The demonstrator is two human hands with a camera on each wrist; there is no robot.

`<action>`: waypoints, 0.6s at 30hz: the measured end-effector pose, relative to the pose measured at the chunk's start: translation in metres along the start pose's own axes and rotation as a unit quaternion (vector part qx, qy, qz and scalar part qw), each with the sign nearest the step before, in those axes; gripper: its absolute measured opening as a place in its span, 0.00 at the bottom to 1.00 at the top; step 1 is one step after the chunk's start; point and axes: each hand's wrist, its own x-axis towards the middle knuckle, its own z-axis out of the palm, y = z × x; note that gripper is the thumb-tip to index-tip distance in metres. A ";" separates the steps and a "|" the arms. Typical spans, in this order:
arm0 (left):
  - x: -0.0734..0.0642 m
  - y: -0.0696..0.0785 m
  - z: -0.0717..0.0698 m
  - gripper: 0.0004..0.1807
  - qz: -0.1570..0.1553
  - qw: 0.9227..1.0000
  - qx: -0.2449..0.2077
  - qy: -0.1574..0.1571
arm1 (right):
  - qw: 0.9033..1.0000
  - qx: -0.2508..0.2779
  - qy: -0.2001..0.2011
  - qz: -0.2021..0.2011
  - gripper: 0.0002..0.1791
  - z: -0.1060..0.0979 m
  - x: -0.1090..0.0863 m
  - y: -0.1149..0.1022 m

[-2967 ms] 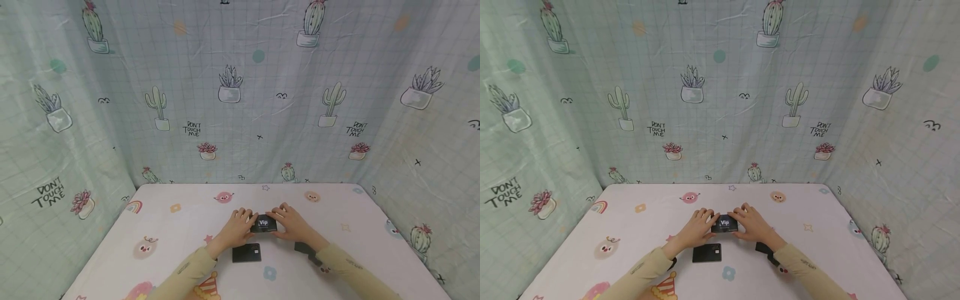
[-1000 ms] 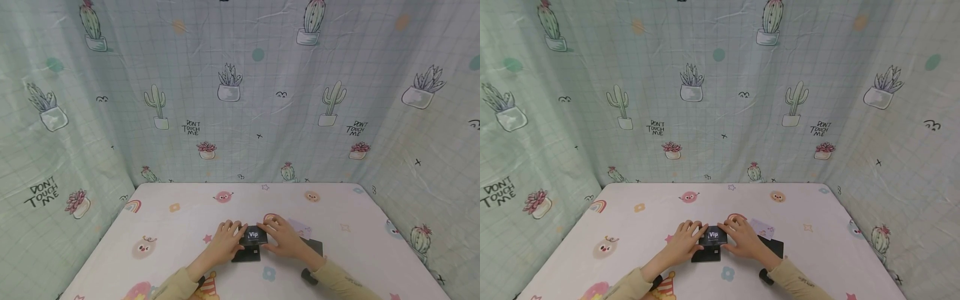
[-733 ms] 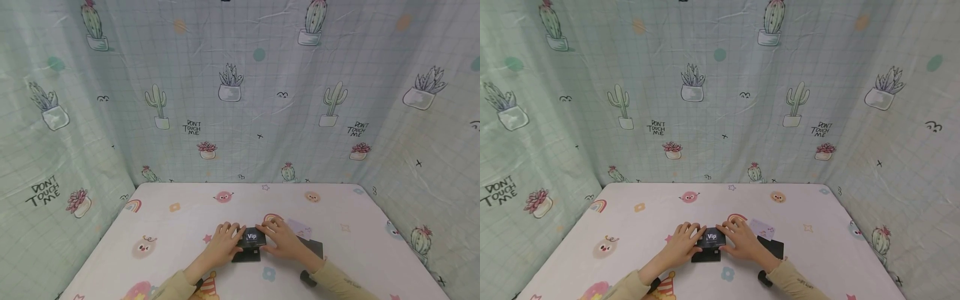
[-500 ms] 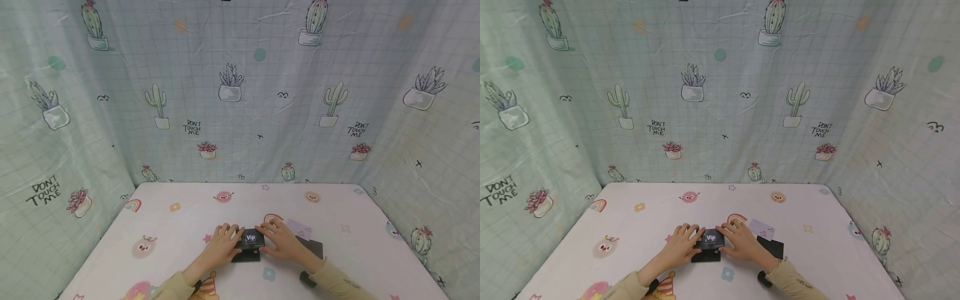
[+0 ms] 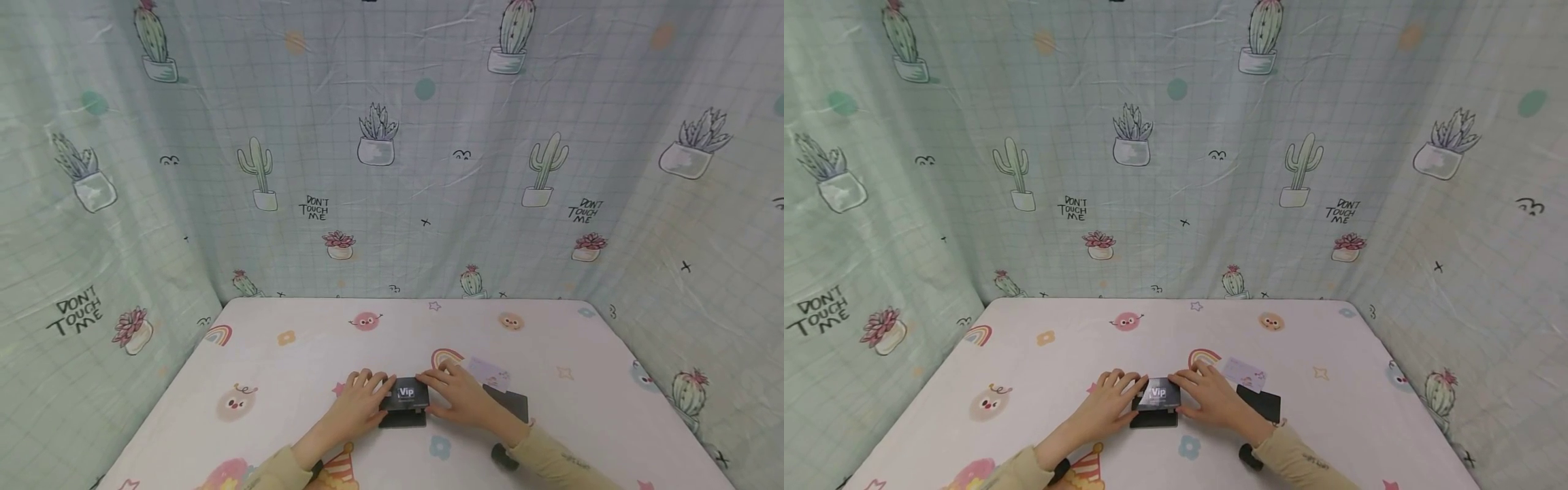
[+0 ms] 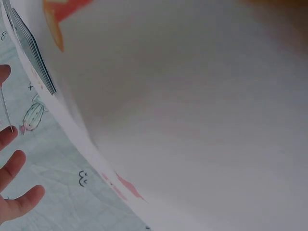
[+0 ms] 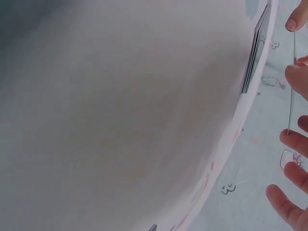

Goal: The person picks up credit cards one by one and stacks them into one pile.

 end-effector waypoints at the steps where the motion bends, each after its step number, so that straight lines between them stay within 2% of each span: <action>1: -0.001 0.000 0.000 0.34 0.001 1.000 0.002 -0.003 | 1.000 0.000 -0.005 0.000 0.33 0.000 0.000 0.000; 6: -0.004 -0.002 -0.001 0.34 0.010 1.000 0.003 -0.013 | 1.000 -0.003 -0.016 -0.008 0.31 -0.002 -0.001 0.000; 12: -0.006 -0.003 -0.001 0.34 0.031 0.999 0.006 0.006 | 1.000 0.004 -0.015 -0.022 0.28 -0.003 -0.001 -0.002; 18: -0.008 -0.002 -0.001 0.35 0.034 0.999 0.013 0.011 | 0.998 0.014 -0.051 -0.018 0.30 -0.002 -0.001 -0.004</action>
